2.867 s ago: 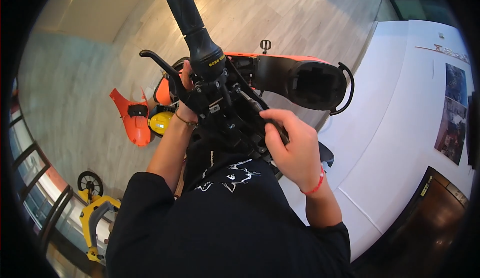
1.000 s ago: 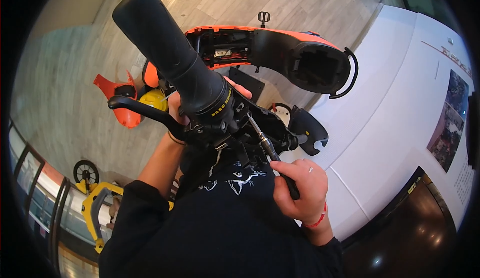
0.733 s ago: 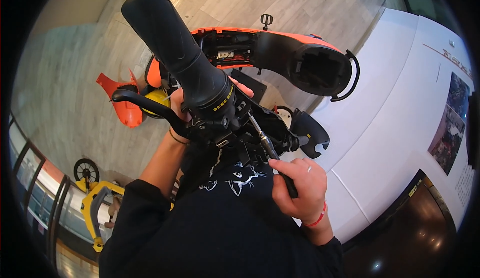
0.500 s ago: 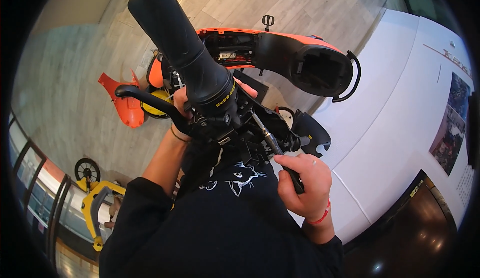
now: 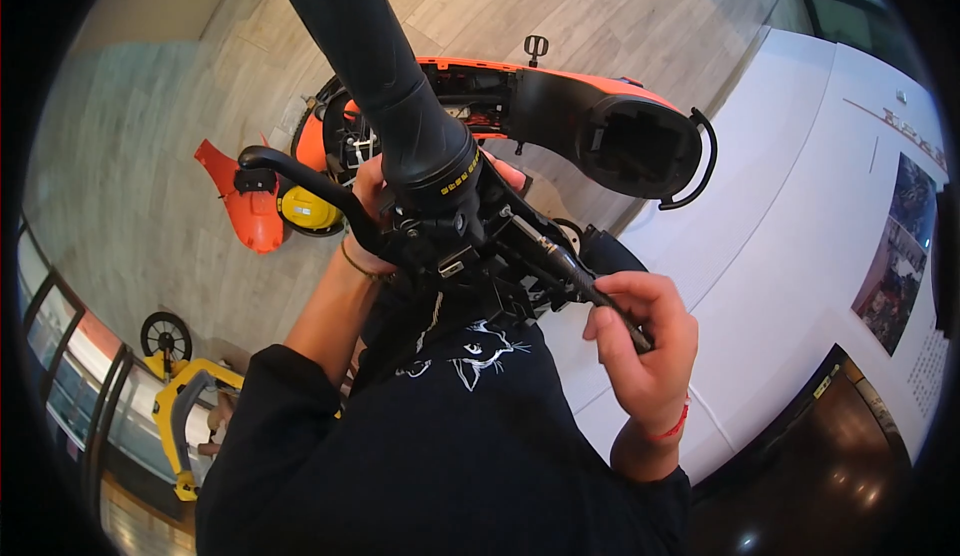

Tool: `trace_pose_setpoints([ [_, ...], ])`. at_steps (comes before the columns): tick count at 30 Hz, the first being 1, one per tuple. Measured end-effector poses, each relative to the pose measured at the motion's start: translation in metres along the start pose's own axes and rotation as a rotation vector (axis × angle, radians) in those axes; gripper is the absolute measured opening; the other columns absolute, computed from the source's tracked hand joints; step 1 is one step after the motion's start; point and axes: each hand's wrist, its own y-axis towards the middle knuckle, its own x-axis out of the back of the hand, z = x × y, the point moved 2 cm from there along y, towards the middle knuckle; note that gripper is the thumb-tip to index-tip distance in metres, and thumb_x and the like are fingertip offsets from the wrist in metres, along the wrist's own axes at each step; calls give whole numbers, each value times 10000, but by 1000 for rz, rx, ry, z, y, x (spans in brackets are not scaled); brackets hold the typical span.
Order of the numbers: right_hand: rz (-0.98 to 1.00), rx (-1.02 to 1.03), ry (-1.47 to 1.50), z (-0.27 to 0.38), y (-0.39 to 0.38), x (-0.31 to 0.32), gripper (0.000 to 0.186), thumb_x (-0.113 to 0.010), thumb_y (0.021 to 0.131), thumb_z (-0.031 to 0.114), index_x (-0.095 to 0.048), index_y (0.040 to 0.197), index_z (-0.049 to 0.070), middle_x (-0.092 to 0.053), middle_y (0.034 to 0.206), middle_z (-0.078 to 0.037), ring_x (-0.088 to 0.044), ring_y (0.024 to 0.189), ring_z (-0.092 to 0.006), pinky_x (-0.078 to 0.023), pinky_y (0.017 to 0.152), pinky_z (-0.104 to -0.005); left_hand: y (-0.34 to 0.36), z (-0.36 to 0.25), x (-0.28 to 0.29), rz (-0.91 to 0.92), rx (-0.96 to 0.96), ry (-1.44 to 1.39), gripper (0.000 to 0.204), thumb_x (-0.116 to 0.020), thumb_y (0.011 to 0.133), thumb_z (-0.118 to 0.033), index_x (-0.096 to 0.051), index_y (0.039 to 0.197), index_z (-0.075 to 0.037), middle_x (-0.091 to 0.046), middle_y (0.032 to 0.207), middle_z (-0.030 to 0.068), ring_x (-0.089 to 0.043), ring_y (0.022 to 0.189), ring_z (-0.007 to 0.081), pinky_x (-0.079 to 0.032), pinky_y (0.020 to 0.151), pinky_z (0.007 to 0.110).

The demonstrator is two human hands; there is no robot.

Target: Repairing an electric scooter by manipulating wiring and installing body panels.

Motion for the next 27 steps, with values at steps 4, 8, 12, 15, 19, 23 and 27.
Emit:
trace_pose_setpoints([
  [4,-34,-38,26,5,4,2,167,-579,821,-37,-558,987,-43,-657,737,-100,-649,705,-113,-486,640,-207,5,-1,4,105,20,-47,907,-419,767,-732,-483,1180,73,-527,1178,316,-535,1118,366,-403,990,454],
  [8,-95,51,-48,6,7,1,106,-619,812,-15,-610,918,-15,-640,764,-117,-624,639,-154,-467,581,-239,5,1,5,160,15,-145,1016,-434,736,-769,-362,1304,70,-415,1302,330,-482,1177,405,-372,1011,502],
  [12,-74,263,-187,11,16,3,88,-615,820,16,-593,902,-10,-606,732,-135,-580,618,-235,-442,563,-284,7,2,8,196,-25,-93,1031,-459,713,-784,-340,1329,34,-401,1304,344,-490,1165,408,-388,990,521],
  [15,-42,297,-184,10,15,1,100,-597,830,22,-556,918,-2,-594,725,-137,-577,619,-241,-441,567,-298,11,-2,7,271,-41,18,1018,-385,733,-803,-371,1304,40,-431,1287,326,-529,1131,336,-436,967,428],
  [19,-38,377,-220,13,8,1,120,-553,831,53,-521,935,3,-588,755,-148,-577,654,-309,-451,608,-353,19,-11,10,382,-129,120,941,-491,711,-772,-468,1194,35,-390,1297,361,-542,1103,397,-440,938,519],
  [23,-62,475,-308,12,8,2,122,-547,822,54,-516,928,2,-581,751,-156,-573,662,-324,-454,621,-365,22,-17,1,372,-74,143,854,-531,739,-684,-485,1175,48,-401,1305,338,-554,1095,381,-407,954,570],
  [27,-72,495,-254,10,7,2,144,-551,827,47,-552,964,1,-605,802,-157,-590,684,-312,-459,622,-356,17,-17,-7,246,-91,61,765,-531,742,-623,-501,1125,39,-525,1202,246,-569,1067,348,-388,982,550],
])
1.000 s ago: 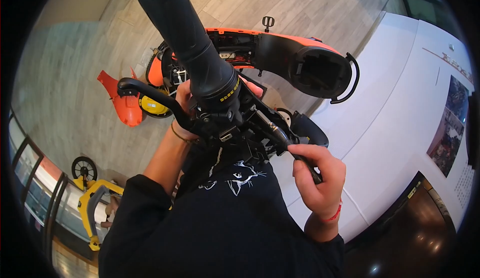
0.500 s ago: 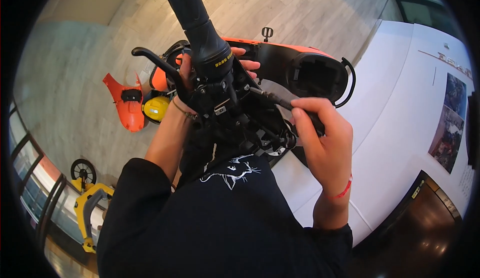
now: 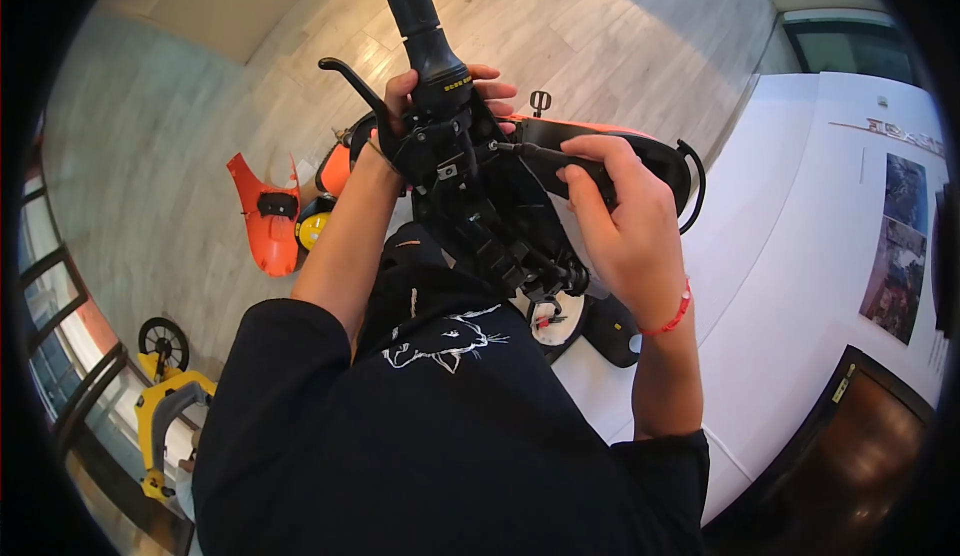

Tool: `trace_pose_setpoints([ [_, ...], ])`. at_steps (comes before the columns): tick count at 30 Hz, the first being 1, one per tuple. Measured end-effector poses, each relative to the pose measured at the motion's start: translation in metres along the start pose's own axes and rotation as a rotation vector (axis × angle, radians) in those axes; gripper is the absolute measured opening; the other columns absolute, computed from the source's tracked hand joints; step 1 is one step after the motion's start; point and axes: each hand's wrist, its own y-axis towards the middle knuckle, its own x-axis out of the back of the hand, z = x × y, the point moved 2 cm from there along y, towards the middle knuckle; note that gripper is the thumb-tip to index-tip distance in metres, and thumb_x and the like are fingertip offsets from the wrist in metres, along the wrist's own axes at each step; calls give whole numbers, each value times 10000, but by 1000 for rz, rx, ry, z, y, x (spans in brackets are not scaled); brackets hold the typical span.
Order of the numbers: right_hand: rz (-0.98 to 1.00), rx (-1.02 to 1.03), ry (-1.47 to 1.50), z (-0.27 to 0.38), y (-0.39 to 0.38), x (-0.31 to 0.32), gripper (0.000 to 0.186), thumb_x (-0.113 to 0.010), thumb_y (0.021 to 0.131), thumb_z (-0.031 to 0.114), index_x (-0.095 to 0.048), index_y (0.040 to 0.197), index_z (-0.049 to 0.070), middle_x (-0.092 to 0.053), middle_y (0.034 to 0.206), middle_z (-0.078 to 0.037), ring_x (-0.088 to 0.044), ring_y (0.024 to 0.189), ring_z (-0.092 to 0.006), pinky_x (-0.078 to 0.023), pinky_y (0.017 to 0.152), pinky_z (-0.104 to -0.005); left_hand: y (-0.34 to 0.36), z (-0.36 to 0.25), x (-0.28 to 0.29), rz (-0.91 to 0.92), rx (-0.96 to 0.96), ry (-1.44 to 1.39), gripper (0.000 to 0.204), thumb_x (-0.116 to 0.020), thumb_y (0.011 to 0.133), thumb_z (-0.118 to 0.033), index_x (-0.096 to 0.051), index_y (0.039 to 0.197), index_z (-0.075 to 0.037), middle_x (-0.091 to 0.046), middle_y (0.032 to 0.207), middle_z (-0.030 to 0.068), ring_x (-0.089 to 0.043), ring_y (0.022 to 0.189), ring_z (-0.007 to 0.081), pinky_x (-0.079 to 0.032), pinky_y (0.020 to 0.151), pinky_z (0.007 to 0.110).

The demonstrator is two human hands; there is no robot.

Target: Repairing an electric scooter by manipulating wiring and installing body panels.

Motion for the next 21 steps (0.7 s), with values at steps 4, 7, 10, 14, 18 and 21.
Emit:
trace_pose_setpoints([
  [4,-66,-26,106,-4,-6,-5,172,-548,833,35,-581,999,1,-628,864,-160,-615,733,-308,-474,644,-347,8,7,12,90,-49,-32,703,-535,732,-600,-515,1056,23,-573,990,148,-570,973,303,-414,955,503],
  [7,-123,114,35,-6,-8,-11,174,-538,836,35,-577,1001,-5,-624,874,-181,-621,769,-308,-481,683,-343,9,8,13,102,-58,-28,650,-544,719,-586,-516,993,2,-516,849,87,-531,901,258,-429,921,463],
  [10,-85,66,44,-4,-10,-6,212,-530,841,41,-571,1042,-12,-620,898,-196,-623,805,-308,-480,718,-344,11,8,9,113,-36,-36,632,-552,712,-589,-512,964,-11,-517,848,78,-515,899,248,-428,909,441],
  [14,-78,99,-2,6,-8,-1,241,-529,842,47,-580,1069,-15,-617,913,-191,-609,779,-316,-474,722,-346,9,9,9,114,-20,-72,629,-558,713,-584,-508,971,-13,-518,862,80,-509,908,246,-418,912,425],
  [18,-89,172,-105,16,-4,3,234,-549,837,35,-609,1059,-6,-611,845,-153,-570,674,-249,-458,657,-295,6,9,10,88,-22,-86,626,-552,717,-588,-506,969,-17,-514,875,82,-504,912,243,-410,915,418],
  [21,-85,123,42,7,-2,-1,207,-562,849,45,-621,1042,0,-608,793,-103,-541,633,-150,-436,620,-248,6,8,7,84,-35,-106,606,-505,744,-560,-512,990,-7,-538,873,92,-546,898,256,-433,897,436],
])
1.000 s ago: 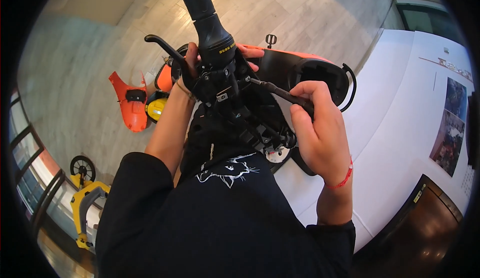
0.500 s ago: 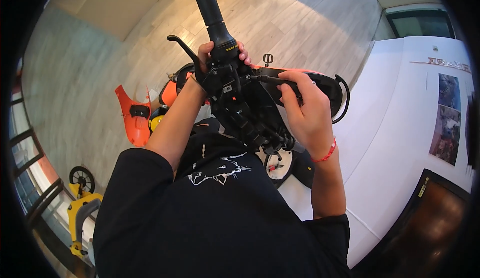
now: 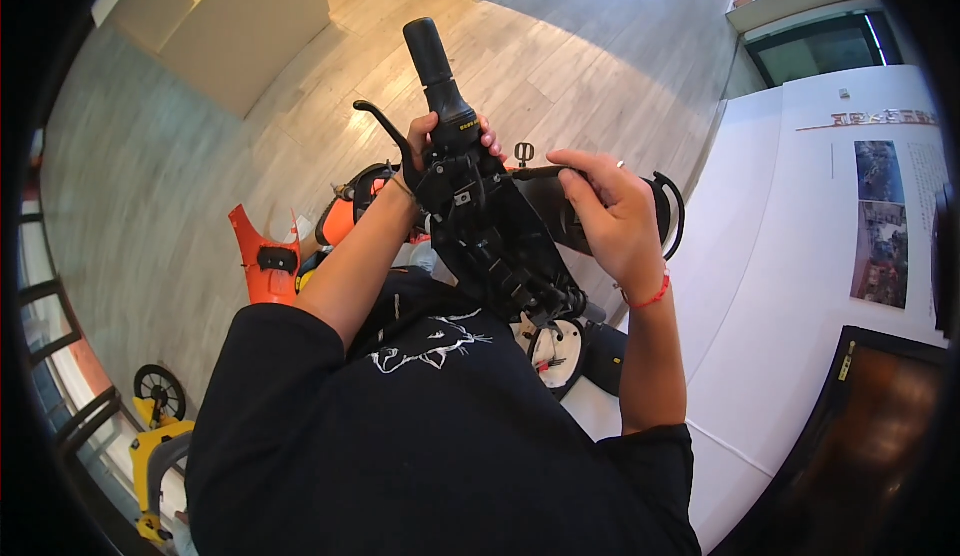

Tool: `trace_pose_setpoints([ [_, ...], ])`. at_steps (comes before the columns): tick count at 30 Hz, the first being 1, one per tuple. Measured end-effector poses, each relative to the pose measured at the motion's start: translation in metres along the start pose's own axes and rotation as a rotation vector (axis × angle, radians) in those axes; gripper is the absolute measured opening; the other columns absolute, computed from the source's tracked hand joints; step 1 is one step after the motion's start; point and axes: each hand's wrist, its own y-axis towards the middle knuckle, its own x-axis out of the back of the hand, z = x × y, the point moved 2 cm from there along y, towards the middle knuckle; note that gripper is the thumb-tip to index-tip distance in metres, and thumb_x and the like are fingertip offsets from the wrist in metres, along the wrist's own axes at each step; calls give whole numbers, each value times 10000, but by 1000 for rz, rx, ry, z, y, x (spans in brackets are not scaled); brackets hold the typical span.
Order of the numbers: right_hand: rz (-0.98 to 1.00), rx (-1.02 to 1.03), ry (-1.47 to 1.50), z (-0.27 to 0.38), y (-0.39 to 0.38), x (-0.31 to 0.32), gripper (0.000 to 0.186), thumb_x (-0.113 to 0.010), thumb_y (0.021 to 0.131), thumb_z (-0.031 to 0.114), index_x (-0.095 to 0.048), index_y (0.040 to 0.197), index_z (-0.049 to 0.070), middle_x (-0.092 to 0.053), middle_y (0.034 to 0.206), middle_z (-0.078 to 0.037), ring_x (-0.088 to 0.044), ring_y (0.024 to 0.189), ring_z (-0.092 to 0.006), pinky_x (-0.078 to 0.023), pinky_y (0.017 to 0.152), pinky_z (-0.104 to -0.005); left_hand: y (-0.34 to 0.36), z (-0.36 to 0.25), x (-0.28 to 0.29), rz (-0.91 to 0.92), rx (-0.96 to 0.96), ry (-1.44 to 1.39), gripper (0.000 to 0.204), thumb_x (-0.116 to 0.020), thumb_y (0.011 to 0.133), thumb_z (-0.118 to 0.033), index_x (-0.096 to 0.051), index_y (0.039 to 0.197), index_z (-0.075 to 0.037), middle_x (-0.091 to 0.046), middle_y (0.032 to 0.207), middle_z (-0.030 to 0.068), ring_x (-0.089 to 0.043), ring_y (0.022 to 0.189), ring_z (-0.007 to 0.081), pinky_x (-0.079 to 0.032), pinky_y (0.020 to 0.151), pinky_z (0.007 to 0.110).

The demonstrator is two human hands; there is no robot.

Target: Repairing an electric scooter by manipulating wiring and installing body panels.

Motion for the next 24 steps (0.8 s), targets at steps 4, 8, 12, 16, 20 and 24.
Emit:
trace_pose_setpoints([
  [4,-1,-232,257,-9,-1,-1,218,-565,871,63,-608,1076,1,-598,762,-34,-510,640,-55,-421,606,-206,4,1,0,22,-1,59,624,-517,736,-602,-504,968,-23,-516,880,85,-510,911,241,-410,927,422],
  [8,13,-214,362,-12,-2,3,263,-572,874,73,-581,1125,-3,-581,732,-24,-516,644,-60,-426,604,-201,3,1,2,52,-3,76,616,-507,744,-602,-507,965,-27,-524,890,86,-516,917,243,-416,935,430],
  [12,197,-217,328,-10,-3,13,326,-560,887,80,-532,1195,-21,-610,835,-46,-539,733,-67,-431,675,-191,2,1,2,38,-12,72,614,-511,746,-599,-513,964,-24,-530,888,91,-519,911,246,-419,933,431],
  [16,149,-163,48,-8,0,15,279,-607,868,134,-599,1103,-16,-612,720,-36,-531,644,-59,-428,609,-199,3,2,3,47,-14,41,619,-513,746,-599,-514,962,-19,-531,884,95,-519,909,247,-417,932,427],
  [20,-38,-46,-167,-13,7,8,235,-630,859,225,-647,958,12,-567,600,-105,-560,557,-178,-430,542,-286,1,1,1,41,-20,55,624,-511,746,-599,-511,958,-11,-530,877,99,-517,902,246,-417,924,425],
  [24,-220,-117,-179,-25,12,0,222,-584,881,241,-656,924,35,-554,553,-111,-543,505,-201,-415,508,-302,6,2,3,80,-21,49,620,-508,748,-593,-509,958,-10,-529,875,100,-513,898,246,-418,918,423],
])
